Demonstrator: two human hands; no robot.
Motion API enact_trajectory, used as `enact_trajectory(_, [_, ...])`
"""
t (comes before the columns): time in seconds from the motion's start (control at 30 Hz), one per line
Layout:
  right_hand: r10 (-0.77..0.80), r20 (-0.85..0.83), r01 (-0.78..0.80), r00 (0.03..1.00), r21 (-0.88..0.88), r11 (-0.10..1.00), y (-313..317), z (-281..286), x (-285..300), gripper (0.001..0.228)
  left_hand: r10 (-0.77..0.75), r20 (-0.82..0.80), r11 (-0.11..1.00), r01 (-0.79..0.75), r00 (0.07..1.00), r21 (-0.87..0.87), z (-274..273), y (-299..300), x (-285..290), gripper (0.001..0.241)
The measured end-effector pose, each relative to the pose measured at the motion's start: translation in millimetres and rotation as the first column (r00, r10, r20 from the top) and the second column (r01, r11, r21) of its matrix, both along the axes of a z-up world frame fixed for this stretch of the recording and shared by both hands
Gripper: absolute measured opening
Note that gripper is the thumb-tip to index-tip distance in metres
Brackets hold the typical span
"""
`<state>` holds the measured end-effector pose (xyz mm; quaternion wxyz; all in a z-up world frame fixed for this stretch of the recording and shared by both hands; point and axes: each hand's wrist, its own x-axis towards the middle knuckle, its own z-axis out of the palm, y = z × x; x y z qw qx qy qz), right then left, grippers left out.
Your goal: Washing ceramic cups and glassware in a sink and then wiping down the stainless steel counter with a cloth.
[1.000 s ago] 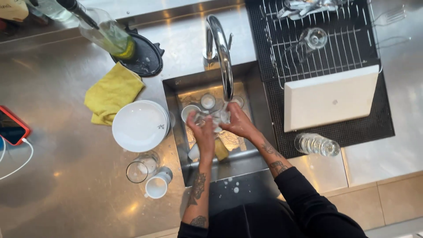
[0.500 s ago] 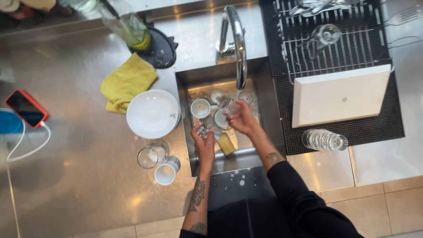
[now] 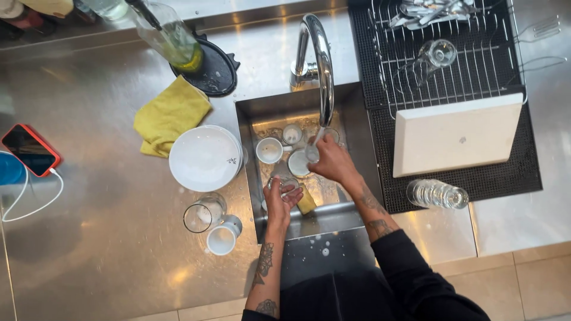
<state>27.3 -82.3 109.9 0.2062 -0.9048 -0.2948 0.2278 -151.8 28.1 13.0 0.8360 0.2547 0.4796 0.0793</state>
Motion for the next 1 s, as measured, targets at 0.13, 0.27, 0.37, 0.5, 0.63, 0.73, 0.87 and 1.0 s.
enact_trajectory(0.13, [-0.181,-0.001,0.18,0.983,0.12,0.976,0.2,17.8,-5.8,0.065,0.045,0.027,0.989,-0.04,0.999,-0.141,-29.2,-6.5,2.6,0.055])
enact_trajectory(0.27, [-0.068,-0.117,0.089,0.991,0.183,0.979,-14.9,14.8,-10.1,0.066,0.179,0.061,0.916,-0.144,0.982,-0.375,-61.0,-10.0,25.3,0.056])
enact_trajectory(0.37, [0.001,-0.194,0.067,0.981,0.34,0.938,-20.4,12.5,-27.3,0.063,0.217,0.133,0.882,-0.136,0.967,-0.451,-50.9,-12.9,39.7,0.049])
enact_trajectory(0.5, [-0.028,-0.154,0.069,0.988,0.269,0.961,-17.7,31.2,-36.7,0.062,0.174,0.372,0.901,0.005,0.912,-0.433,-26.7,-15.0,56.6,0.035])
enact_trajectory(0.63, [-0.095,-0.141,0.128,0.986,0.254,0.959,-21.4,32.6,-29.9,0.063,0.249,0.676,0.881,0.127,0.694,-0.455,-111.7,-27.4,56.9,0.014])
enact_trajectory(0.73, [-0.128,-0.055,0.138,0.99,0.263,0.955,-21.8,24.0,-28.5,0.064,0.193,0.597,0.923,0.063,0.779,-0.38,-45.0,-26.2,77.8,0.021])
enact_trajectory(0.87, [-0.064,0.274,0.004,0.959,0.213,0.977,-19.3,21.7,-31.0,0.07,0.176,0.515,0.92,0.045,0.839,-0.389,2.0,-22.9,96.5,0.04])
enact_trajectory(1.0, [-0.045,-0.037,0.058,0.998,0.564,0.824,-39.6,-35.0,-13.6,0.07,0.218,0.497,0.905,0.016,0.84,-0.425,12.3,-19.2,108.4,0.042])
